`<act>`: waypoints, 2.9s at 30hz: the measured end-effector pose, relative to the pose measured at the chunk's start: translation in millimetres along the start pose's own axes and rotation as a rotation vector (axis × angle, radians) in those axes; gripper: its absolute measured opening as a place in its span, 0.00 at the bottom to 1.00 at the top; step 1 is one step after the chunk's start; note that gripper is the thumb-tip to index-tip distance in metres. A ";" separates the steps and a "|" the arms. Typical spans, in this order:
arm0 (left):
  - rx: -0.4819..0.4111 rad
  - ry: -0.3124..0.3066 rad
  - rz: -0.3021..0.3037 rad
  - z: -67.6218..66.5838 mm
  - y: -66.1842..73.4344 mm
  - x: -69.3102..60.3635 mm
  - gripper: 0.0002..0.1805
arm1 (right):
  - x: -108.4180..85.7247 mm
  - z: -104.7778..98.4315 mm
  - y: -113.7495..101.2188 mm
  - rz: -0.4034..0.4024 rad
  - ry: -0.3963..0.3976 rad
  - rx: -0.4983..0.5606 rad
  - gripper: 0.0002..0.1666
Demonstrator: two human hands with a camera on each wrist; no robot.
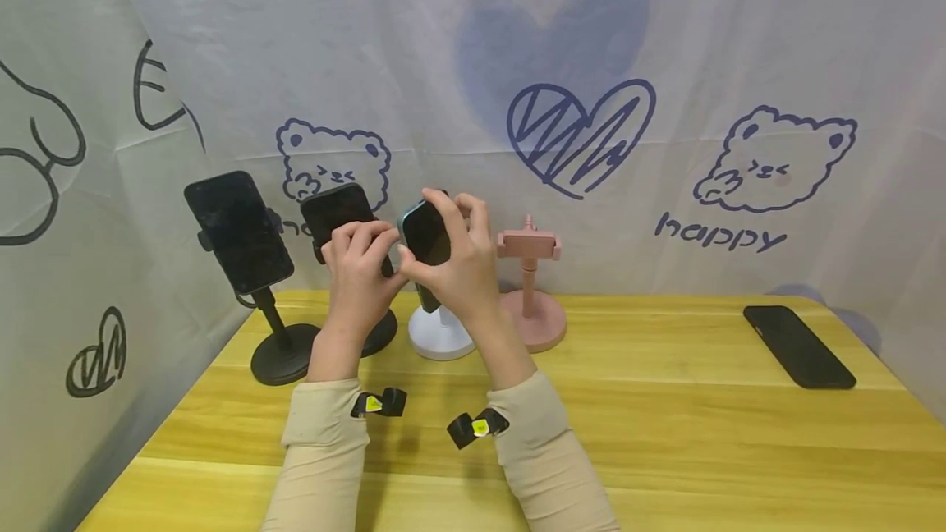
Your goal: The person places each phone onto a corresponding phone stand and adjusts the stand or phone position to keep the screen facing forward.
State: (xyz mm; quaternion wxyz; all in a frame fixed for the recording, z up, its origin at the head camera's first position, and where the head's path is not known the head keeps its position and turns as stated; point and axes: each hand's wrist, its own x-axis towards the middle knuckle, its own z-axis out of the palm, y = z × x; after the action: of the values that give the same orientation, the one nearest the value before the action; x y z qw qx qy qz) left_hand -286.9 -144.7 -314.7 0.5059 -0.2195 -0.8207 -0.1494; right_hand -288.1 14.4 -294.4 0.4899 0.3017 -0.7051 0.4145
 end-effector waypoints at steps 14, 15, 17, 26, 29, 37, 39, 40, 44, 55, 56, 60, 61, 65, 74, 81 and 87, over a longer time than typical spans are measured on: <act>-0.031 0.094 0.012 15.0 1.5 -7.0 0.19 | -1.0 -5.5 2.9 0.117 -0.068 0.002 0.37; -0.032 0.103 0.015 16.6 1.6 -7.6 0.19 | -0.7 -6.2 2.8 0.131 -0.071 0.006 0.37; -0.035 0.115 0.020 19.6 1.8 -8.6 0.19 | 0.0 -7.2 2.5 0.155 -0.076 0.006 0.37; -0.025 0.139 0.033 23.3 1.1 -8.6 0.20 | 3.0 -7.5 1.5 0.213 -0.082 -0.009 0.37; -0.015 0.156 0.044 24.3 2.0 -8.2 0.19 | 2.6 -7.5 2.2 0.216 -0.084 -0.009 0.37; -0.027 0.207 0.107 28.8 4.3 -7.4 0.19 | 2.0 -8.3 7.1 0.208 -0.052 -0.003 0.37; -0.023 0.201 0.109 28.8 5.3 -7.1 0.19 | 2.4 -9.3 7.4 0.209 -0.049 -0.001 0.37; -0.022 0.195 0.107 28.3 6.0 -6.9 0.18 | 2.7 -9.8 7.4 0.211 -0.050 0.001 0.37; -0.021 0.172 0.098 27.3 7.3 -6.4 0.18 | 2.9 -11.0 6.6 0.220 -0.050 0.007 0.37; -0.020 0.187 0.124 25.8 4.9 -6.5 0.13 | 0.4 -3.6 10.1 0.134 -0.050 -0.110 0.37; -0.019 0.192 0.127 26.0 4.5 -6.7 0.13 | -0.2 -2.7 10.8 0.122 -0.050 -0.125 0.37; -0.014 0.207 0.136 26.4 3.2 -7.2 0.14 | -2.1 0.0 13.6 0.092 -0.037 -0.145 0.37; -0.016 0.208 0.136 27.1 3.1 -7.6 0.15 | -2.3 0.1 14.3 0.091 -0.031 -0.137 0.37; -0.015 0.203 0.137 28.2 3.0 -8.7 0.16 | -1.5 0.3 16.1 0.097 -0.015 -0.120 0.36; 0.026 0.187 0.133 26.6 1.5 -10.8 0.17 | 1.6 1.5 11.8 0.177 -0.003 -0.098 0.37; 0.049 0.182 0.127 25.7 0.2 -10.7 0.18 | 3.9 3.7 10.3 0.247 -0.007 -0.085 0.37; 0.056 0.178 0.125 22.1 1.8 -9.4 0.19 | 5.6 3.6 8.8 0.270 -0.016 -0.078 0.37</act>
State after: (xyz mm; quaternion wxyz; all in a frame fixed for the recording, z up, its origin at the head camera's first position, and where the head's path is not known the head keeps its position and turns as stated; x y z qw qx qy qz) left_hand -299.3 -134.8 -332.9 0.5910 -0.2418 -0.7612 -0.1132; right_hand -298.9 15.3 -292.2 0.4355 0.1882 -0.7587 0.4464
